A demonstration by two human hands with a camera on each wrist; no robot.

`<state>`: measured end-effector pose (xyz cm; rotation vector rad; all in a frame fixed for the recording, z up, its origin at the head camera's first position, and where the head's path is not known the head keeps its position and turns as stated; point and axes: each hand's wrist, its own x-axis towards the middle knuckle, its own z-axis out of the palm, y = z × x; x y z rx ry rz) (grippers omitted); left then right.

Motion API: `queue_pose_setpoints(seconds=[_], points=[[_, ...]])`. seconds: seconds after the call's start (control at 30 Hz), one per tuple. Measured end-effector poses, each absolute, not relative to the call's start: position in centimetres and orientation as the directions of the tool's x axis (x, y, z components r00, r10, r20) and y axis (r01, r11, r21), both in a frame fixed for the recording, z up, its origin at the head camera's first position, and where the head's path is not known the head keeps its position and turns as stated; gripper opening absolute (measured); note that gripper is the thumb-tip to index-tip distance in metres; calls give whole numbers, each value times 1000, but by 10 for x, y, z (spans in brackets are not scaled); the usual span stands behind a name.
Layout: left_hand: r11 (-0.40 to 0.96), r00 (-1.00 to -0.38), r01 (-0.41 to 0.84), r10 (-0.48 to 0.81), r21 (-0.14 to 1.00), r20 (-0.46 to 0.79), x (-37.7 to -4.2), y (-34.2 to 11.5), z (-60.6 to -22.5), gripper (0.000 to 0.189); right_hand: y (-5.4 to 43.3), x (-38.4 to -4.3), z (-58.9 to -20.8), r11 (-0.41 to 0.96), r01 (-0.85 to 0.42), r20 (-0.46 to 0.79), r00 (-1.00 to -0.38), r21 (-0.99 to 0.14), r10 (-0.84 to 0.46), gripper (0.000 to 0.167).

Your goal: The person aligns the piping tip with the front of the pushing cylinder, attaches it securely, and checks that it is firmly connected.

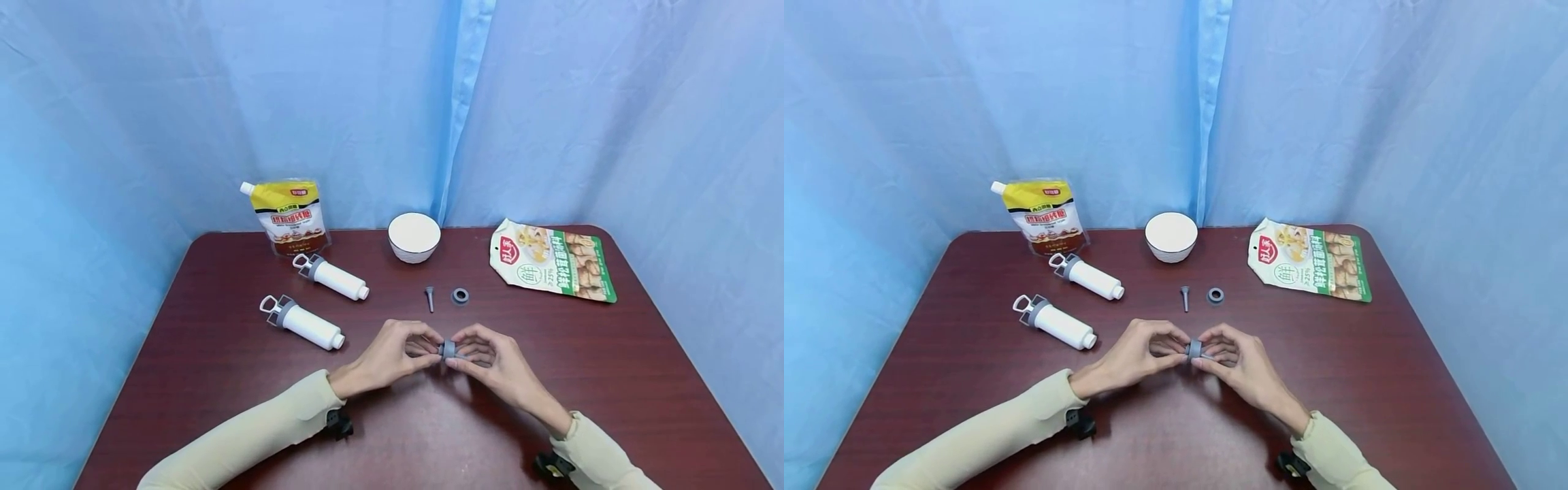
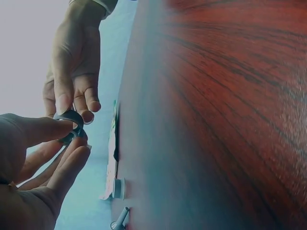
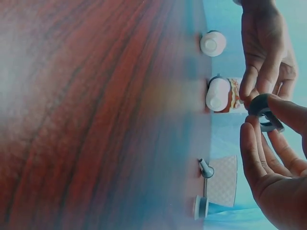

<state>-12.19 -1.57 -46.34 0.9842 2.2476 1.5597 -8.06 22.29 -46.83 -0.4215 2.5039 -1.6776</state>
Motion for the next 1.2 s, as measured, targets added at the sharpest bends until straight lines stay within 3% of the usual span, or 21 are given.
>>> queue_pose_setpoints(seconds=[0.67,1.2], points=[[161,-768,272,630,949,113,-119,-15,-465,20,221,-80,-471,318,-170,78,-957,-933,-281,31],[302,-814,388,555,871,171,-124,-45,-462,33,222,-83,-471,341,-181,86,-957,-922,-277,30]])
